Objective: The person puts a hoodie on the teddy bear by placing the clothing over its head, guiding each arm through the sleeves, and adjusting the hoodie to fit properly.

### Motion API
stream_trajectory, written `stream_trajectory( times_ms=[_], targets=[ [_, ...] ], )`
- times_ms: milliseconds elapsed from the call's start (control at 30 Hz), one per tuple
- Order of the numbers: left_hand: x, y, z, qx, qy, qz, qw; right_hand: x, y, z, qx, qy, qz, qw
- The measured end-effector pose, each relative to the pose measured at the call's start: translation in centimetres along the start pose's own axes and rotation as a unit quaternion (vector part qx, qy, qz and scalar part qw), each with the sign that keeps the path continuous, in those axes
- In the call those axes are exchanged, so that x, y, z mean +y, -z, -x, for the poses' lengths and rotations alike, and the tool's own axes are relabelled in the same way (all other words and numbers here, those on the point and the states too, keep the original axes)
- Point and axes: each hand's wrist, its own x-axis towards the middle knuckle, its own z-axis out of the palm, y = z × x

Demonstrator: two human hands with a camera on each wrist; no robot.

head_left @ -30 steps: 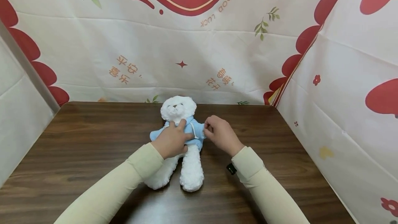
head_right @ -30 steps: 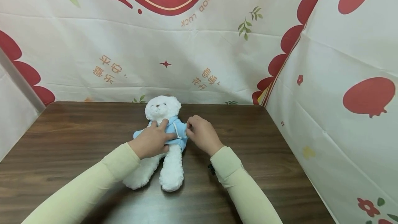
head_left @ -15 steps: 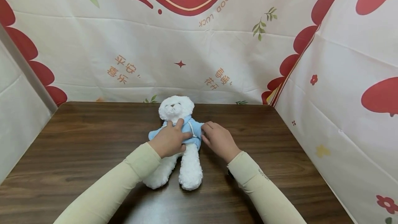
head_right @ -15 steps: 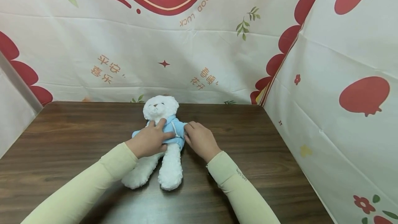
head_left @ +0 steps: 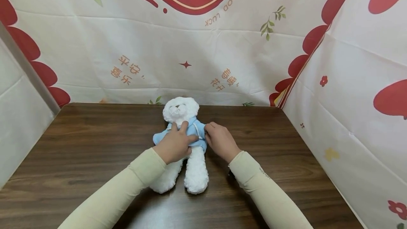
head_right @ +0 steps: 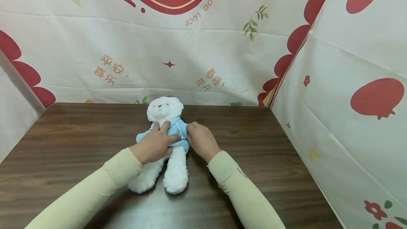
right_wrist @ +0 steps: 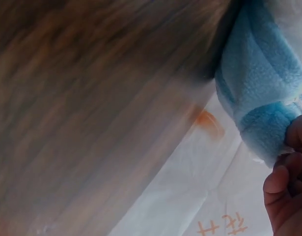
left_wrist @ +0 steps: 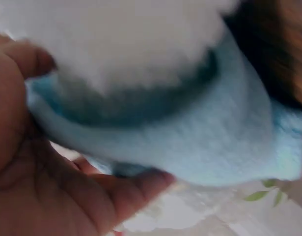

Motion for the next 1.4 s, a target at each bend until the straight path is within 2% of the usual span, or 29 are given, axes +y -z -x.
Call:
stream_trajectory(
  times_ms=[100,233,367,500,600,700,767,867,933,1033,1100,1200,1267,1400],
  targets=[
    [0.8,-0.1,0.2,0.002,0.017,-0.006,0.9998,0.1,0.2,0.2,0.006,-0.009,-0.008,0.9999],
    [1.6,-0.1,0.3,0.002,0.009,-0.067,0.9977,0.4,0.3,0.4,0.006,-0.019,-0.013,0.9997],
    [1.8,-0.1,0.1,0.014,0.0,-0.114,0.9933,0.7,0.7,0.5,0.02,0.008,0.0,0.9998],
    [1.8,-0.3,-0.1,0.034,-0.006,-0.119,0.9922,1.0,1.6,0.5,0.059,0.052,0.039,0.9962],
    [1.8,-0.3,0.0,0.043,-0.014,-0.122,0.9915,1.6,2.3,0.2,0.084,0.062,0.071,0.992],
    [1.8,-0.4,0.0,0.048,-0.023,-0.13,0.9901,2.1,2.8,-0.3,0.084,0.059,0.091,0.9906],
    [1.8,-0.3,0.1,0.046,-0.027,-0.135,0.9894,2.5,2.9,-0.5,0.07,0.05,0.092,0.992],
    [1.8,-0.3,0.1,0.041,-0.033,-0.132,0.9899,2.7,3.2,-0.5,0.038,0.026,0.06,0.9971],
    [1.6,-0.2,0.1,0.04,-0.04,-0.133,0.9895,2.7,3.4,-0.3,0.024,0.001,0.019,0.9995],
    [1.3,-0.1,0.1,0.05,-0.059,-0.14,0.9871,2.4,3.8,0.3,-0.003,-0.032,-0.024,0.9992],
    [0.9,-0.1,0.1,0.055,-0.065,-0.142,0.9862,2.1,3.7,0.7,-0.025,-0.038,-0.023,0.9987],
    [0.4,-0.1,0.0,0.058,-0.066,-0.12,0.9888,1.8,3.3,1.1,-0.051,-0.033,0.01,0.9981],
    [0.2,-0.1,-0.1,0.055,-0.06,-0.092,0.9924,1.7,2.9,1.3,-0.045,-0.025,0.029,0.9983],
    [0.2,0.1,-0.1,0.06,-0.056,-0.048,0.9955,1.9,2.7,1.1,0.004,-0.031,0.044,0.9985]
  ],
)
